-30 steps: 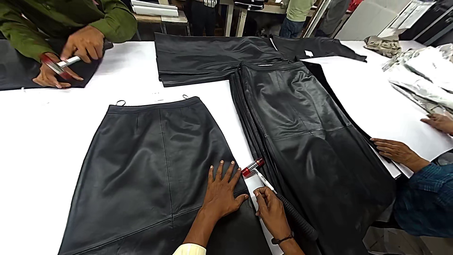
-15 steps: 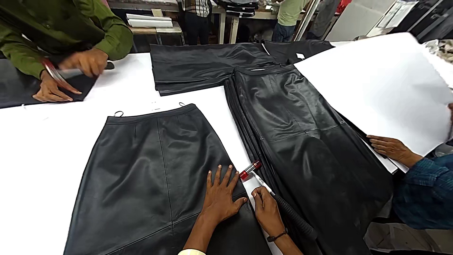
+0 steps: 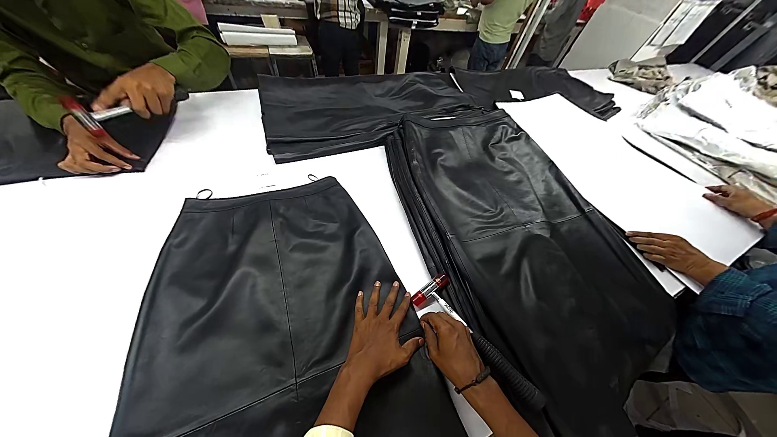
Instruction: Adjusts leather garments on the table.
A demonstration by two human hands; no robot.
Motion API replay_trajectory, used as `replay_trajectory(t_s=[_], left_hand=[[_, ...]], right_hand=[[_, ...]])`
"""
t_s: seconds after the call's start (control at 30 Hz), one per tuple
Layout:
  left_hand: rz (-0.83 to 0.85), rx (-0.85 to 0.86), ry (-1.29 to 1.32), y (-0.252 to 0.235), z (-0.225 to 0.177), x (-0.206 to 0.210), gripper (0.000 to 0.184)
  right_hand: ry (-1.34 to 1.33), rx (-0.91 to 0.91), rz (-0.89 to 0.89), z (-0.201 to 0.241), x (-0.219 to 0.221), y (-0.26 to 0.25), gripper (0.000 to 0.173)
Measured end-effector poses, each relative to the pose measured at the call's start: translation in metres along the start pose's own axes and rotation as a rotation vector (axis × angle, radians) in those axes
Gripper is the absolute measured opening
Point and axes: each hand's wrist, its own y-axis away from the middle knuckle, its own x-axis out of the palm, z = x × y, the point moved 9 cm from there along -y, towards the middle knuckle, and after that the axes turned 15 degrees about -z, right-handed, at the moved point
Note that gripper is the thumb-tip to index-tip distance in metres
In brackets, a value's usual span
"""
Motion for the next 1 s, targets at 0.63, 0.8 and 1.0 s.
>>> replay_trajectory(t_s=[0.63,0.8,1.0], left_hand=[[-0.004,-0.006,0.028,0.000,0.000,-0.001,0.091],[-0.037,-0.006,0.026,0.000,0.000,-0.001,0.090],[-0.046,0.000,0.022,0.000,0.000,0.000,0.091]], right_hand=[[-0.226,0.110,0.088,-0.005,-0.008,-0.020,0.023],[-0.050,0.119,0.095,-0.007,-0.015,-0.009,0.023],[0.028,-0.037,0.225,0.000,-0.003,-0.010,0.025]])
